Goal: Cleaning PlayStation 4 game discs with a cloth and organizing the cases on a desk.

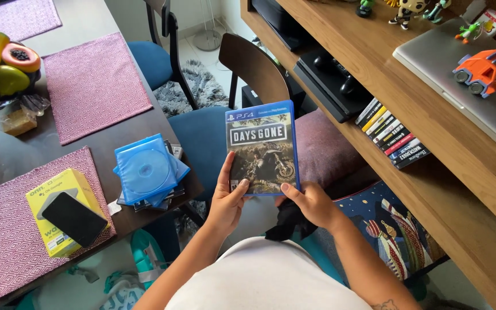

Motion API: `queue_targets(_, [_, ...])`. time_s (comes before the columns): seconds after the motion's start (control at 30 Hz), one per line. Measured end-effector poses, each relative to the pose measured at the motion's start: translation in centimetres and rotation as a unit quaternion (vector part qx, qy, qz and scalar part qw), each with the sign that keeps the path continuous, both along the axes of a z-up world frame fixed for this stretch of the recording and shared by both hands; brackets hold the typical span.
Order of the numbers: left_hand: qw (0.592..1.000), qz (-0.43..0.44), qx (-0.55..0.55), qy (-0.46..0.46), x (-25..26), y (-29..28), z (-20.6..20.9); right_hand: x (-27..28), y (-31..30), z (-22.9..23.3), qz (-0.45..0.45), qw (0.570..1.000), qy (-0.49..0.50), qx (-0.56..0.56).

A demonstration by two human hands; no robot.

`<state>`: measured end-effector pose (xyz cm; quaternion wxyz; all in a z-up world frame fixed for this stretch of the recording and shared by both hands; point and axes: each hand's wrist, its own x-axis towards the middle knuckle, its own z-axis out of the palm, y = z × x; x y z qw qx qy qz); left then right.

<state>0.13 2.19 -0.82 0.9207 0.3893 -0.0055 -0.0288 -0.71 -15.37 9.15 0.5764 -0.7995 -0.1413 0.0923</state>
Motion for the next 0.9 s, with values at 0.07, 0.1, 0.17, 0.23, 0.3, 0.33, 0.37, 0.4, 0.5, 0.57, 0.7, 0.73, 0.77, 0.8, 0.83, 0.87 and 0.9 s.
queue_targets(0.07, [0.999,-0.009,0.026,-0.019,0.4,0.6,0.0,1.1,-1.6,-2.5,-0.002,0.999,-0.034,0.013])
queue_targets(0.1, [0.998,-0.018,0.052,-0.037,0.6,0.9,0.1,1.6,-2.4,-3.8,-0.003,0.997,-0.067,0.025])
queue_targets(0.17, [0.994,-0.038,0.085,-0.060,0.4,1.5,-0.6,2.6,-3.8,-3.9,-0.024,0.995,-0.100,0.009])
queue_targets(0.23, [0.988,-0.060,0.118,-0.083,0.4,1.7,-0.6,3.1,-4.7,-3.2,-0.047,0.990,-0.134,-0.007])
queue_targets(0.3, [0.980,-0.116,0.125,-0.107,0.4,1.8,-0.1,3.2,-4.9,-1.7,-0.125,0.983,-0.132,-0.013])
queue_targets(0.33, [0.979,-0.118,0.125,-0.109,0.4,1.6,0.4,3.6,-5.8,-3.0,-0.128,0.983,-0.134,-0.012])
queue_targets(0.37, [0.976,-0.126,0.137,-0.114,0.3,1.5,0.9,4.0,-6.7,-4.3,-0.135,0.981,-0.140,-0.023])
queue_targets(0.4, [0.972,-0.135,0.149,-0.118,0.2,1.4,1.5,4.4,-7.5,-5.6,-0.141,0.979,-0.146,-0.034])
queue_targets(0.5, [0.965,-0.151,0.178,-0.117,0.9,1.5,1.2,4.0,-7.7,-6.3,-0.154,0.975,-0.155,-0.043])
queue_targets(0.57, [0.966,-0.165,0.165,-0.110,1.0,1.4,1.3,4.3,-8.7,-7.6,-0.162,0.976,-0.142,-0.035])
queue_targets(0.7, [0.972,-0.167,0.154,-0.065,1.4,-0.2,1.1,3.5,-8.9,-6.7,-0.182,0.977,-0.112,-0.021])
queue_targets(0.73, [0.971,-0.173,0.155,-0.065,1.8,-0.6,0.8,3.0,-8.8,-5.6,-0.189,0.976,-0.111,-0.020])
queue_targets(0.77, [0.961,-0.167,0.222,-0.018,2.1,-1.2,0.5,2.5,-8.8,-4.6,-0.195,0.974,-0.110,-0.028])
queue_targets(0.8, [0.944,-0.160,0.287,0.028,2.5,-1.7,0.2,2.0,-8.7,-3.5,-0.203,0.973,-0.108,-0.036])
queue_targets(0.83, [0.942,-0.167,0.288,0.028,3.0,-2.2,-0.4,1.5,-8.9,-2.9,-0.210,0.971,-0.106,-0.036])
queue_targets(0.87, [0.919,-0.179,0.351,0.016,3.4,-2.8,-1.0,1.0,-9.2,-2.3,-0.219,0.969,-0.103,-0.047])
queue_targets(0.9, [0.891,-0.190,0.412,0.003,3.9,-3.4,-1.6,0.6,-9.6,-1.8,-0.227,0.967,-0.099,-0.057])
